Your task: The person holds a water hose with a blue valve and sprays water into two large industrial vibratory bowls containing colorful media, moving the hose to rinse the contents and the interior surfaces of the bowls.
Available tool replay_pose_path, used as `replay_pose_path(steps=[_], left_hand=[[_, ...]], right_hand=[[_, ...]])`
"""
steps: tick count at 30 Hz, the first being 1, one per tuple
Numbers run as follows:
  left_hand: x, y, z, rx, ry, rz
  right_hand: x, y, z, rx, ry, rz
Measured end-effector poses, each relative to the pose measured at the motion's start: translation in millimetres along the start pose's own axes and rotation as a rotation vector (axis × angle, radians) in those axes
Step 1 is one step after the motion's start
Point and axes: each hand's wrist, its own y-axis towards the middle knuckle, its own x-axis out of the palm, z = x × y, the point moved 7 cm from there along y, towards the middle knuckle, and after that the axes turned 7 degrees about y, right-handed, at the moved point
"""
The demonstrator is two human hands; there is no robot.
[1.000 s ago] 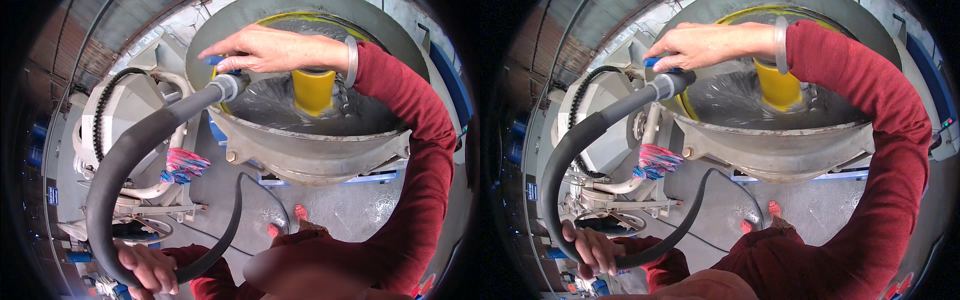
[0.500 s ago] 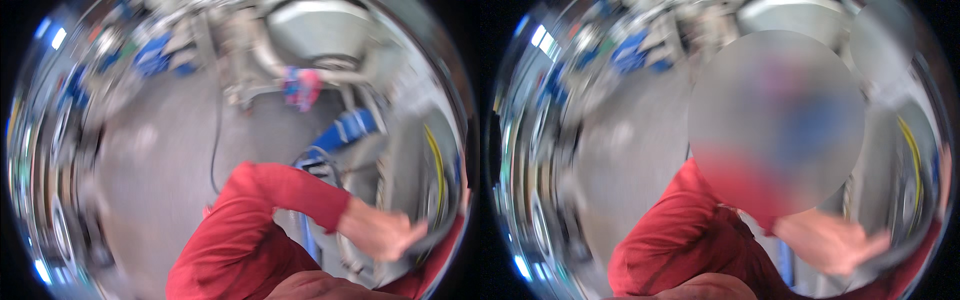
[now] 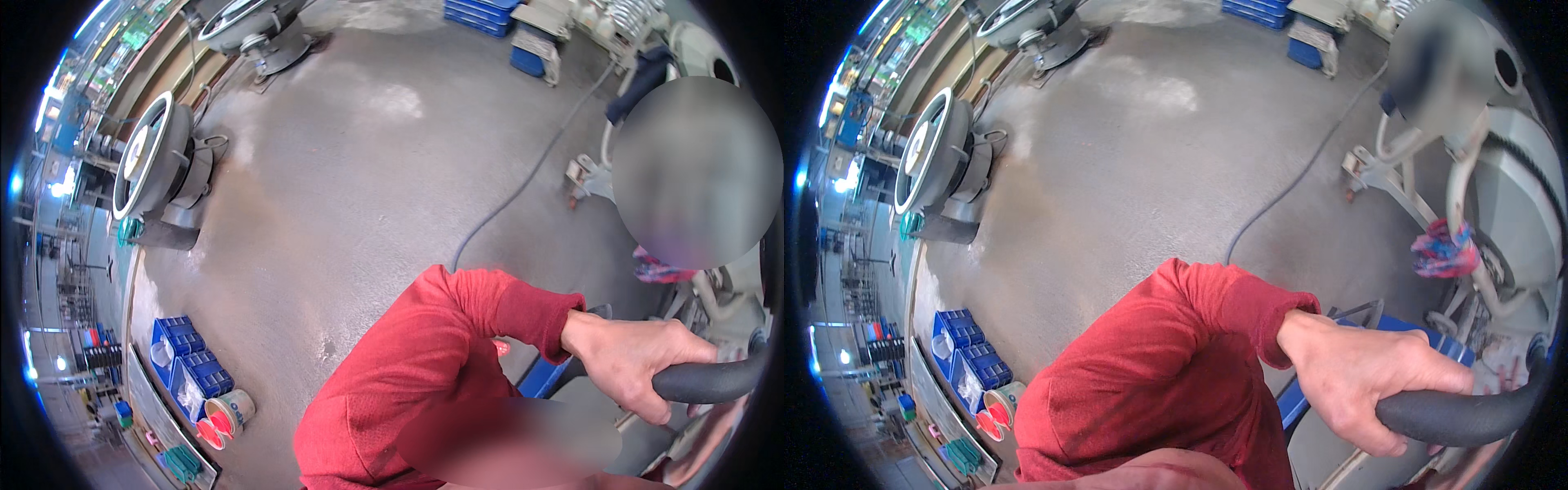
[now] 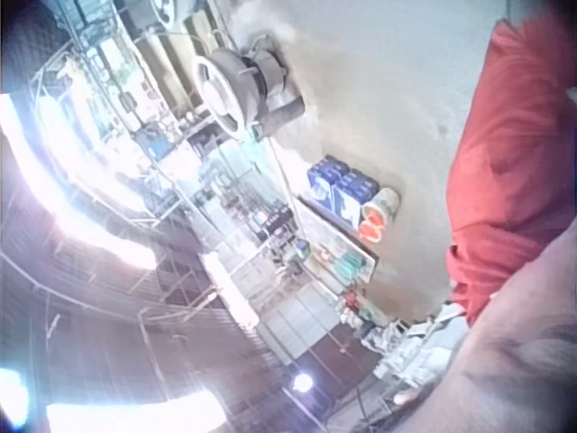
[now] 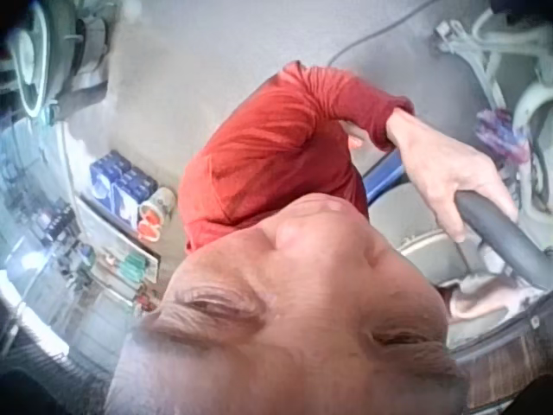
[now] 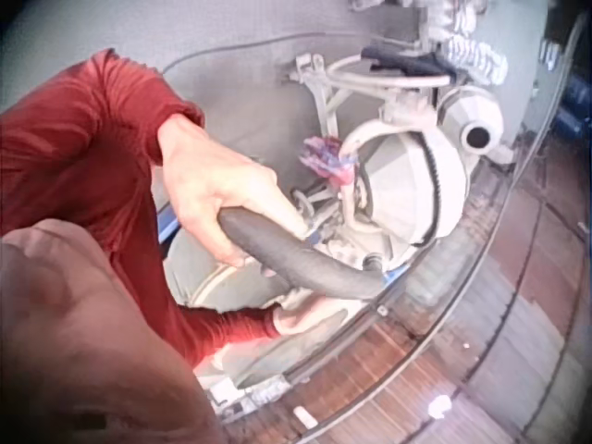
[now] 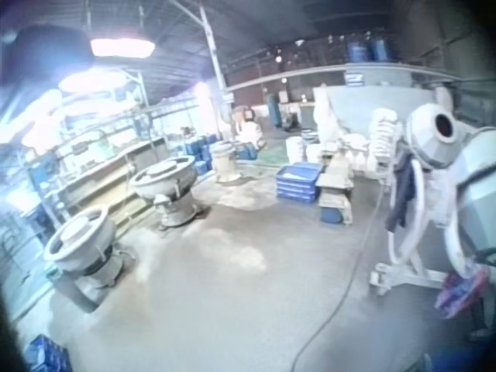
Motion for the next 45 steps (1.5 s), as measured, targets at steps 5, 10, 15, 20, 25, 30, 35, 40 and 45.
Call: replay_pose_path(steps=[5, 10, 15, 20, 25, 30, 35, 40, 45], left_hand=[[-71, -44, 78, -0.098, 0.647, -0.053], [-150, -86, 97, -0.081, 1.454, -0.097], [-270, -129, 83, -0.418, 1.331, -0.021], [-385, -147, 82, -0.769, 1.457, -0.386], [-511, -187, 98, -1.161, 1.282, -0.518], [-692, -281, 132, -1.335, 1.377, -0.232], [-803, -310, 64, -1.777, 1.024, -0.559], [-806, -169, -109, -0.848, 1.188, -1.442], [-760, -115, -160, -0.209, 0.919, -1.947]], right_hand=[[180, -82, -11, -0.418, 0.505, -0.239], [341, -89, -35, -0.015, 1.144, -0.414], [440, -32, -67, 0.458, 1.419, -0.151], [517, 30, -63, 0.473, 1.211, 0.205], [550, 123, -66, 0.340, 1.140, 0.508], [521, 150, -69, 0.220, 0.907, 0.902], [454, 104, -112, -0.037, 0.565, 1.103], [488, -22, -256, -0.056, 0.078, 1.586], [650, -93, -459, -0.092, -0.391, 1.848]])
